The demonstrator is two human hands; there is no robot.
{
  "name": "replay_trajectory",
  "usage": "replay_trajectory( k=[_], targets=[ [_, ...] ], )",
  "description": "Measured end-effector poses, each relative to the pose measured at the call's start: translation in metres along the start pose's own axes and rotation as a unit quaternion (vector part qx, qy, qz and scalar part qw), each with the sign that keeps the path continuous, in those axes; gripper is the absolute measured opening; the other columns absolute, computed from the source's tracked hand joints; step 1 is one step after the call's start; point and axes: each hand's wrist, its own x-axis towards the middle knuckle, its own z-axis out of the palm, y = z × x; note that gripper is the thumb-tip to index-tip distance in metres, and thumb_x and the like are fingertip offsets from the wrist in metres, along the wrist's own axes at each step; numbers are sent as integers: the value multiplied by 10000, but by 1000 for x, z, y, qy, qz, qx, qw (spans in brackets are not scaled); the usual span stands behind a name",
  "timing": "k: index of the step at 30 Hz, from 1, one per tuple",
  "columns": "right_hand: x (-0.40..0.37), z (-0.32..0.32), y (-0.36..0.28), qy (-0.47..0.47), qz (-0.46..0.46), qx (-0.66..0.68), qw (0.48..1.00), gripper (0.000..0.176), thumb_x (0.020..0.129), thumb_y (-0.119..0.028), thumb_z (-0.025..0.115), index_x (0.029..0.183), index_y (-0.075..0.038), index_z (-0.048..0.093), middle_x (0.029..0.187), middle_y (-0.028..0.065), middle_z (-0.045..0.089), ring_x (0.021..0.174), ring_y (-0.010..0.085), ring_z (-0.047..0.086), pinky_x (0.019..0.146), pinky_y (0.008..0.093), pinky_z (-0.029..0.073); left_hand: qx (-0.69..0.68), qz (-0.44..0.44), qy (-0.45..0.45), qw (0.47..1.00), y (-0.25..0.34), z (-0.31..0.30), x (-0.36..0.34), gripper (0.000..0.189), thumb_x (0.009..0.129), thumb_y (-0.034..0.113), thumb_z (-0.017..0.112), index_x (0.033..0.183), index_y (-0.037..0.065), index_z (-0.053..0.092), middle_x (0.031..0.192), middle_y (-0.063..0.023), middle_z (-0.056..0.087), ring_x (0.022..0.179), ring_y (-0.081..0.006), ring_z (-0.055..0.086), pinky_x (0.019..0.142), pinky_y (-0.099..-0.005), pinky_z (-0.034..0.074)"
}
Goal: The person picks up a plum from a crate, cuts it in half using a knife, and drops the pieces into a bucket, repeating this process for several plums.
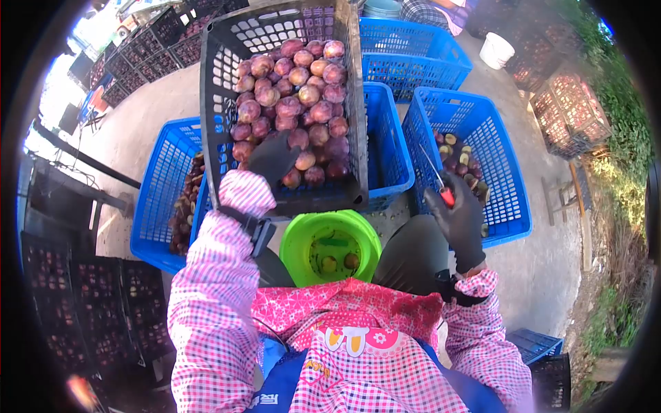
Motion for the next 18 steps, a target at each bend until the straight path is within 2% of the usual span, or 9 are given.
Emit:
replay_trajectory(
  k=[3, 5, 8, 11, 12, 13, 15, 17, 18],
  targets=[
    [-1, 11, -2, 13, -16, 43, 999, 562, 851, -326, 746, 1267, 3, 559, 1176, 202, 627, 1028, 343, 644, 858, 403, 513, 121, 29, -117, 985, -2, 28, 43, 567, 901, 444, 572, 1313, 64, 487, 1052, -216, 675, 911, -414, 667, 765, -534, 533],
    [0, 20, -1, 30, -78, 65, 994, 519, 870, -266, 723, 1273, -2, 529, 1194, 189, 602, 1059, 349, 625, 886, 406, 499, 84, -37, -93, 991, 4, 40, 52, 596, 886, 472, 590, 1276, 29, 506, 1027, -223, 692, 977, -407, 670, 826, -498, 526],
    [0, 26, -12, -23, -89, 138, 986, 383, 922, -175, 655, 1243, -8, 532, 1151, 191, 592, 1006, 340, 620, 843, 393, 494, 51, -87, -125, 987, 10, 39, 63, 597, 852, 436, 658, 1256, 23, 510, 1044, -217, 689, 968, -403, 676, 826, -487, 534],
    [-1, 22, -34, -97, -52, 208, 972, 252, 996, -171, 565, 1199, -21, 568, 1045, 171, 621, 901, 278, 638, 770, 356, 489, 27, -40, -138, 989, 10, 13, 51, 631, 826, 366, 702, 1296, 12, 473, 1043, -248, 675, 962, -410, 675, 836, -481, 536],
    [-1, 21, -37, -136, -24, 266, 954, 253, 1014, -204, 545, 1188, -23, 575, 988, 151, 634, 864, 249, 644, 753, 344, 489, -103, -83, -34, 991, -18, 37, 50, 682, 811, 325, 715, 1343, 11, 426, 1018, -232, 672, 919, -363, 694, 811, -450, 549],
    [-4, 23, -41, -174, 6, 324, 930, 264, 1032, -236, 524, 1178, -24, 582, 931, 131, 647, 826, 219, 650, 737, 332, 489, -333, -102, -54, 936, -14, 18, 32, 679, 828, 272, 693, 1378, 9, 396, 1065, -184, 657, 925, -292, 691, 802, -392, 556],
    [-12, 30, -54, -196, 33, 354, 914, 278, 1041, -254, 509, 1178, -23, 581, 892, 116, 647, 803, 201, 648, 726, 326, 488, -594, -116, -99, 790, 31, -45, -24, 627, 864, 205, 649, 1406, 12, 399, 1201, -142, 593, 1003, -237, 656, 818, -342, 556],
    [-21, 41, -71, -223, 55, 379, 896, 294, 1049, -271, 494, 1178, -21, 580, 853, 102, 647, 779, 183, 646, 715, 321, 488, -654, -125, -153, 730, 48, -71, -71, 612, 893, 168, 606, 1438, 6, 377, 1324, -148, 515, 1094, -231, 622, 863, -336, 550],
    [-28, 51, -79, -223, 41, 417, 880, 288, 1047, -262, 497, 1174, -16, 578, 858, 101, 644, 771, 182, 638, 714, 318, 487, -655, -41, -119, 745, 60, -82, -100, 574, 885, 141, 649, 1391, -5, 420, 1250, -85, 584, 1000, -177, 638, 845, -306, 548]
  ],
)
